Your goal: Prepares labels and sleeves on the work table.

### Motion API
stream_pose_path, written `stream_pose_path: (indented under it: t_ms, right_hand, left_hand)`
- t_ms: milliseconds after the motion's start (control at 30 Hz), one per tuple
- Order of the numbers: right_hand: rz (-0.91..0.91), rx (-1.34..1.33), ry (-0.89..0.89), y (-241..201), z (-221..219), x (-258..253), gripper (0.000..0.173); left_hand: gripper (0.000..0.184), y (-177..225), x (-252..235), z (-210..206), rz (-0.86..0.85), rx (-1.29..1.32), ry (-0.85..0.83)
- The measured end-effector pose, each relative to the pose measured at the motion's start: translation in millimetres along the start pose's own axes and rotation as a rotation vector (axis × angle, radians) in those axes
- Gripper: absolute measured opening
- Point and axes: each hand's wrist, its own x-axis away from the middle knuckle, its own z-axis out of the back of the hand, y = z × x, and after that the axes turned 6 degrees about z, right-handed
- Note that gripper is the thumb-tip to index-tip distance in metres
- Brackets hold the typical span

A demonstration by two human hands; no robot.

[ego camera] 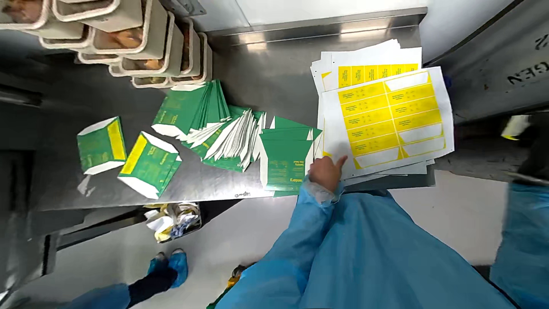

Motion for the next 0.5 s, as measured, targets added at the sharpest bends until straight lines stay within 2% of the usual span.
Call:
stream_pose_path:
  t_ms: [67, 100, 167, 200, 233, 333, 367, 400, 467, 500]
  right_hand:
    - [0.227, -0.031, -0.140, 10, -29, 41, 0.019]
    - [0.281, -0.042, -0.186, 8, -52, 68, 0.021]
    - [0.306, -0.059, -0.266, -2, -105, 133, 0.017]
    - [0.307, -0.081, -0.314, -9, -131, 165, 0.014]
    - [0.310, -0.112, -0.388, -17, -154, 195, 0.013]
    - [0.358, -0.131, -0.726, -39, -185, 253, 0.025]
    - [0.376, -0.135, -0.778, -43, -188, 262, 0.027]
    - [0.397, -0.109, -0.749, -42, -189, 269, 0.027]
    - [0.382, 0.028, -0.575, -38, -196, 279, 0.028]
    - [0.329, 0.085, -0.547, -35, -199, 281, 0.039]
  left_hand:
    - [0.052, -11, 6, 9, -0.301, 0.167, 0.219]
    - [0.042, -13, 8, 9, -0.465, 0.341, 0.209]
    - [0.048, -17, 21, 12, -0.612, 0.659, -0.093]
    - [0.051, -23, 27, 13, -0.595, 0.755, -0.193]
    - [0.052, -32, 31, 14, -0.525, 0.833, -0.220]
    - [0.047, -78, 31, 28, -0.258, 1.030, -0.078]
    - [0.041, -94, 28, 37, -0.216, 1.085, -0.030]
    - [0.035, -110, 25, 45, -0.194, 1.137, 0.012]
    - [0.025, -141, 20, 58, -0.179, 1.224, 0.062]
    - [0.023, -153, 19, 62, -0.174, 1.241, 0.076]
